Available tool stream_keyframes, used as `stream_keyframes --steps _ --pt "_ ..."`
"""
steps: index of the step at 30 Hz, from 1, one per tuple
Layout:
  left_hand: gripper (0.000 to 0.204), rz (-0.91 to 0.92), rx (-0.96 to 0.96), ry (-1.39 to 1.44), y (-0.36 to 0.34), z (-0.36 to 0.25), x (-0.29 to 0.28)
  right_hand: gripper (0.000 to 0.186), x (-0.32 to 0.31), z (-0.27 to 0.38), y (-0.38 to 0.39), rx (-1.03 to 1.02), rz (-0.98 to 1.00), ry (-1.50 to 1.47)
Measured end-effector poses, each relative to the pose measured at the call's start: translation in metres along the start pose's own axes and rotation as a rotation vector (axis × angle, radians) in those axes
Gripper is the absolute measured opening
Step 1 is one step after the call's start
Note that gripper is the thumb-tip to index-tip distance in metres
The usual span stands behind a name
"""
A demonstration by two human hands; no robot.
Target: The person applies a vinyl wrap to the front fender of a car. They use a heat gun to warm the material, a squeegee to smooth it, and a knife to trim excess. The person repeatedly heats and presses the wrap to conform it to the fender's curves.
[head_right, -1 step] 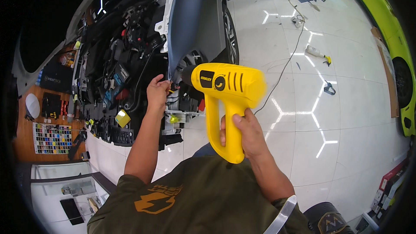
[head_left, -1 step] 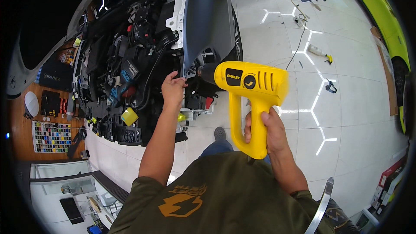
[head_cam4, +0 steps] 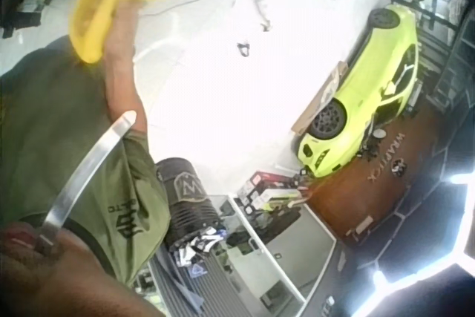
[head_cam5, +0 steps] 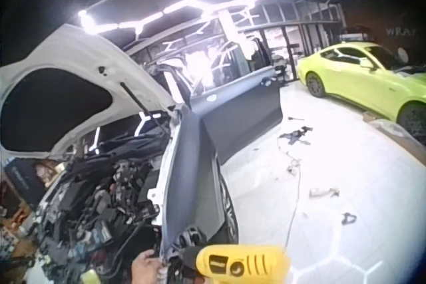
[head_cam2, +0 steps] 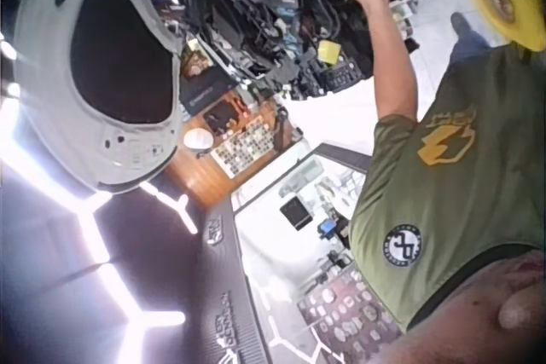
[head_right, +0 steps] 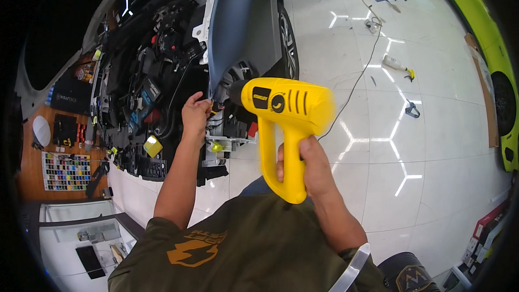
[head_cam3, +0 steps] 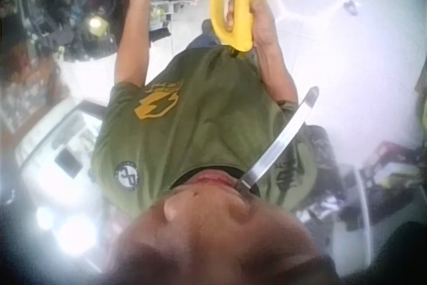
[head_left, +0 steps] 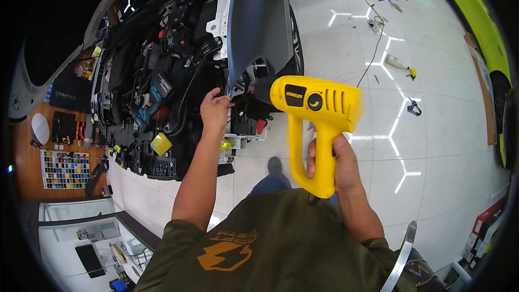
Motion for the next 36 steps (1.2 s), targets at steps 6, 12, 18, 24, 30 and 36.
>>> stream_keyframes --steps 6,12,18,24,30,36 --pt "0.045 -0.032 -0.028 -0.103 0.012 0.001 -0.017 0.037 -0.130 -0.007 -0.009 -0.034 -0.320 0.294" --pt "0.035 -0.007 -0.090 -0.092 0.009 0.005 -0.013 0.056 -0.469 -0.104 -0.083 -0.161 -0.586 1.508" --pt "0.025 0.071 -0.064 -0.078 0.002 -0.005 0.003 0.039 -0.726 -0.169 -0.111 0.249 -0.597 1.925" --pt "0.034 0.178 -0.023 -0.018 -0.015 -0.003 0.005 0.032 -0.765 -0.199 -0.087 0.257 -0.708 2.111" --pt "0.030 0.211 -0.102 0.106 -0.013 0.005 -0.041 0.038 -0.372 -0.215 -0.190 0.103 -0.357 0.637" --pt "0.027 0.453 -0.107 0.060 -0.039 0.015 -0.012 0.030 0.000 -0.129 -0.210 -0.094 0.121 0.323"
Point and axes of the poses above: each hand's wrist, its own y-axis away from the middle knuckle, its own x-axis out of the palm, z = x × y, the point moved 7 cm from there along -y, towards the middle knuckle, and after that the axes turned 8 degrees about -z, right-handed, at the moved point
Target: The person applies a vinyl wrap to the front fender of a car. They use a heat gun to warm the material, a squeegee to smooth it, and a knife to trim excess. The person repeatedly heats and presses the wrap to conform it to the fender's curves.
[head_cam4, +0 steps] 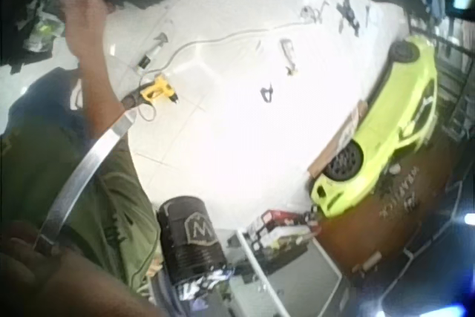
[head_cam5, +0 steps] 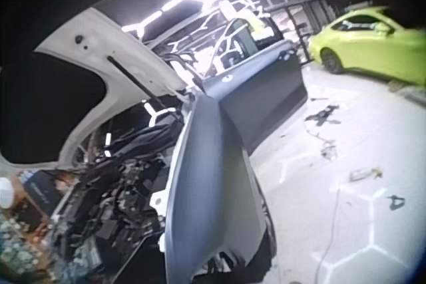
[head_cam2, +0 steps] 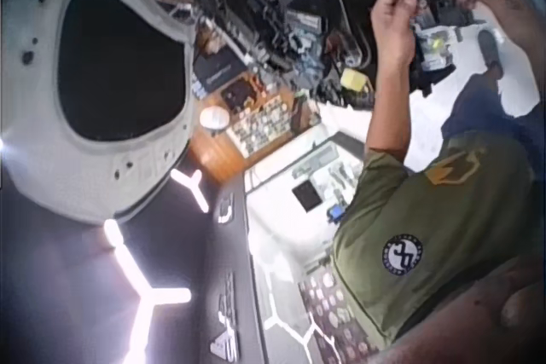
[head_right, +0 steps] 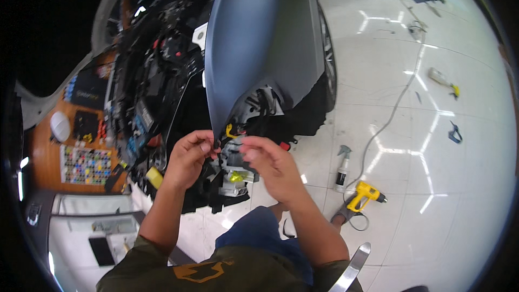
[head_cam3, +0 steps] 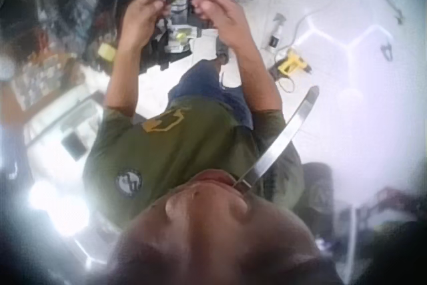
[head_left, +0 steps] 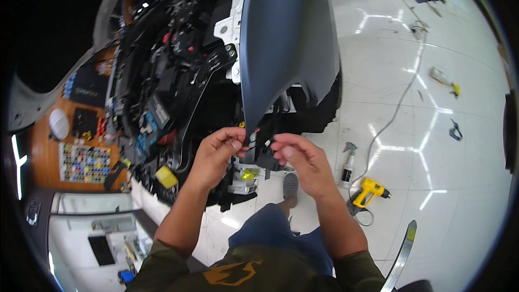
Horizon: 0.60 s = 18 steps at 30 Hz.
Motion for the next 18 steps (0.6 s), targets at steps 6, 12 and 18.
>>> stream_keyframes --steps 6,12,18 --pt "0.033 0.172 0.059 0.154 -0.017 -0.003 0.009 0.025 0.035 -0.020 -0.011 0.052 -0.107 -0.059" --pt "0.039 0.207 0.075 0.136 -0.017 -0.004 0.009 0.016 0.038 -0.034 -0.016 0.073 -0.221 -0.245" --pt "0.048 0.185 0.131 0.164 -0.021 -0.012 0.016 0.009 0.048 -0.039 -0.020 0.077 -0.208 -0.389"
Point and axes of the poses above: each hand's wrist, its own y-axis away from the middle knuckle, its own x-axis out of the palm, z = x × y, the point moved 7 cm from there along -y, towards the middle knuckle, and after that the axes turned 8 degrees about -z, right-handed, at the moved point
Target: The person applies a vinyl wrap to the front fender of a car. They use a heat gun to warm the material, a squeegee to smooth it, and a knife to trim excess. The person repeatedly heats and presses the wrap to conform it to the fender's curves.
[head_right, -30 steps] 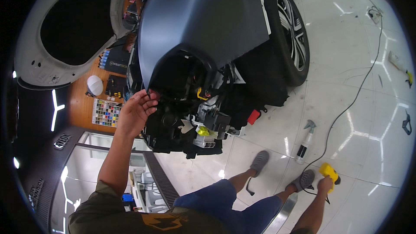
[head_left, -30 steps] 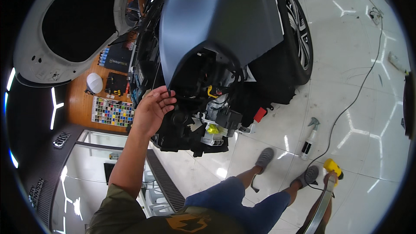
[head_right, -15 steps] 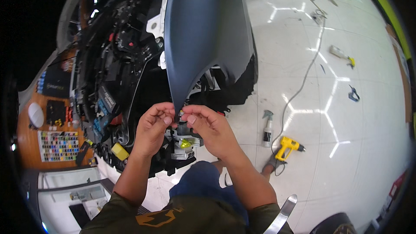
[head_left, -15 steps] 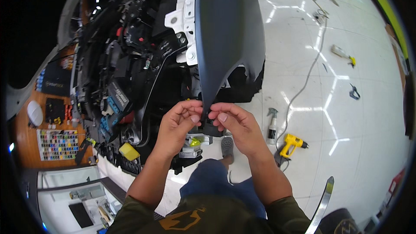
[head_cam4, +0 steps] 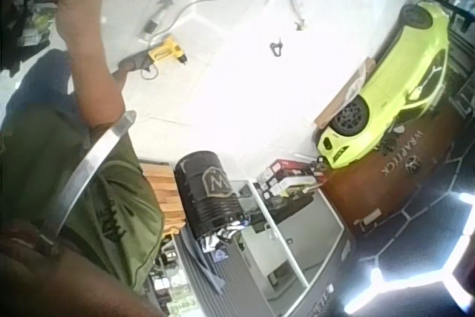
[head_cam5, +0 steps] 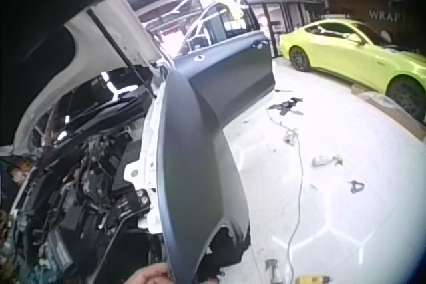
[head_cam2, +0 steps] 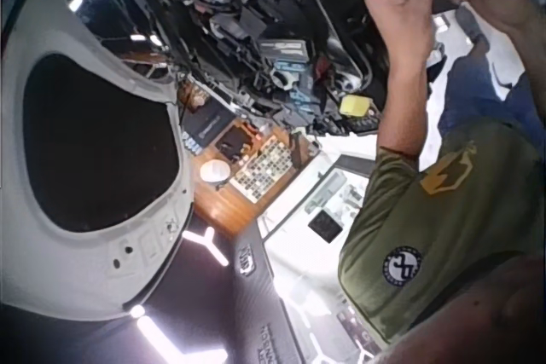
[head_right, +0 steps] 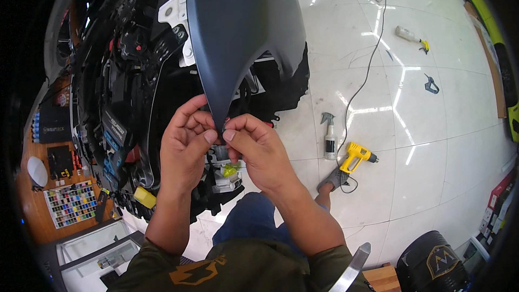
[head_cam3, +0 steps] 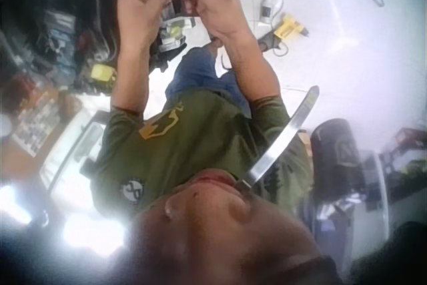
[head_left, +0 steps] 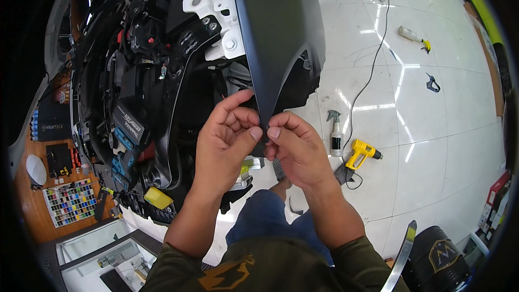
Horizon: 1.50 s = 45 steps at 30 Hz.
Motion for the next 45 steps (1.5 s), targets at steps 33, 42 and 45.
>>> stream_keyframes --steps 33,42,45 --pt "0.067 0.116 -0.003 -0.072 -0.014 -0.003 0.003 0.014 0.001 -0.004 -0.006 -0.184 -0.034 -0.017" --pt "0.077 0.150 0.116 -0.044 -0.010 0.003 0.006 0.021 -0.004 0.021 0.013 -0.786 -0.252 0.577" --pt "0.076 0.168 0.145 -0.014 -0.012 0.010 0.002 0.032 0.005 0.040 0.025 -1.150 -0.176 0.965"
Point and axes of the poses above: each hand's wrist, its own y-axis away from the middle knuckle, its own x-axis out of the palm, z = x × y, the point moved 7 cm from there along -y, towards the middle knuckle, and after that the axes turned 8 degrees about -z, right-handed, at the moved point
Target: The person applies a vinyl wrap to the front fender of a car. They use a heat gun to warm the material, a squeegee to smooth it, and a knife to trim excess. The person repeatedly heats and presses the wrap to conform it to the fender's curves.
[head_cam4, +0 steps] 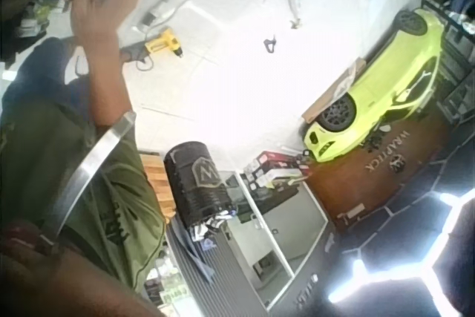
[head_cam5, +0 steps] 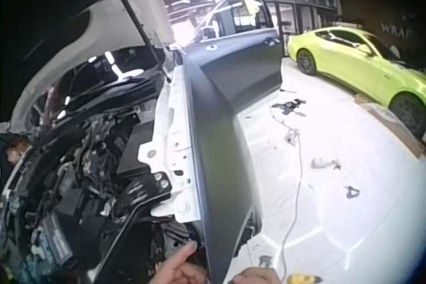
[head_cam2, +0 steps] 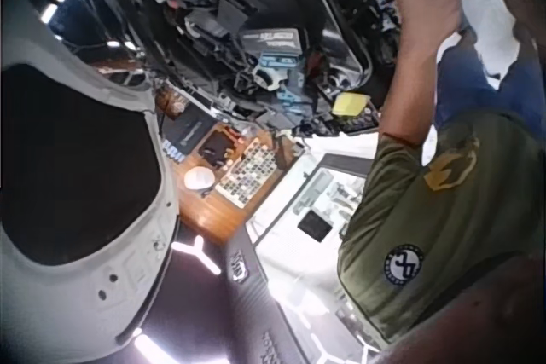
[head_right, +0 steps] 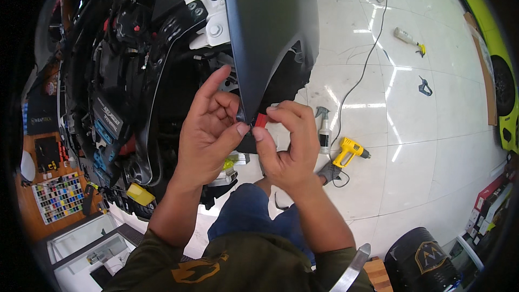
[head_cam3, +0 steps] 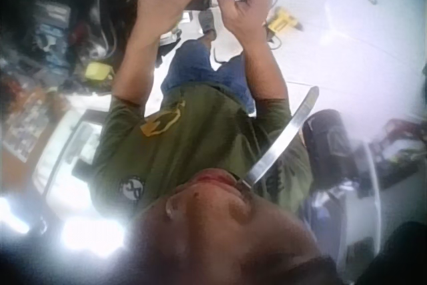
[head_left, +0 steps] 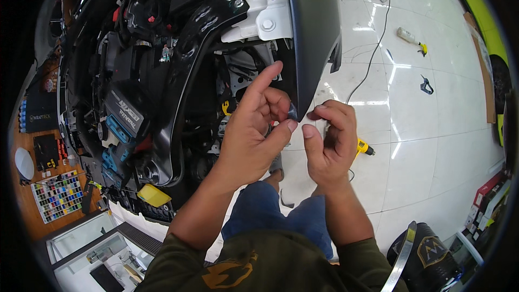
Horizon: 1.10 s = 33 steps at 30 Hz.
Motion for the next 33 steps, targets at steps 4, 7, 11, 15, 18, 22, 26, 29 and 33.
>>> stream_keyframes --steps 4,7,11,15,18,22,26,29,33 --pt "0.073 0.004 0.067 -0.047 -0.001 -0.001 -0.001 0.038 0.006 0.021 -0.017 -0.443 0.150 0.264" --pt "0.072 0.018 0.128 -0.119 -0.003 -0.002 -0.003 0.038 0.007 0.025 -0.027 -0.610 0.226 0.341" --pt "0.072 0.021 0.146 -0.132 -0.004 -0.001 -0.006 0.030 0.011 0.032 -0.032 -0.769 0.246 0.361" --pt "0.071 0.024 0.156 -0.158 -0.006 -0.001 -0.008 0.028 0.014 0.028 -0.032 -0.859 0.305 0.347" --pt "0.071 0.042 0.181 -0.187 -0.006 -0.002 -0.008 0.029 0.014 0.029 -0.033 -0.866 0.343 0.374" --pt "0.072 0.062 0.167 -0.132 -0.004 -0.002 -0.008 0.031 0.012 0.028 -0.031 -0.763 0.261 0.319" --pt "0.072 0.046 0.114 -0.033 0.001 -0.004 -0.007 0.036 0.012 0.028 -0.026 -0.683 0.226 0.294" --pt "0.071 0.033 0.056 0.054 0.003 0.000 -0.011 0.034 0.013 0.028 -0.024 -0.688 0.218 0.317" --pt "0.069 0.012 0.030 0.052 0.005 0.007 -0.018 0.030 0.015 0.033 -0.021 -0.694 0.211 0.420"
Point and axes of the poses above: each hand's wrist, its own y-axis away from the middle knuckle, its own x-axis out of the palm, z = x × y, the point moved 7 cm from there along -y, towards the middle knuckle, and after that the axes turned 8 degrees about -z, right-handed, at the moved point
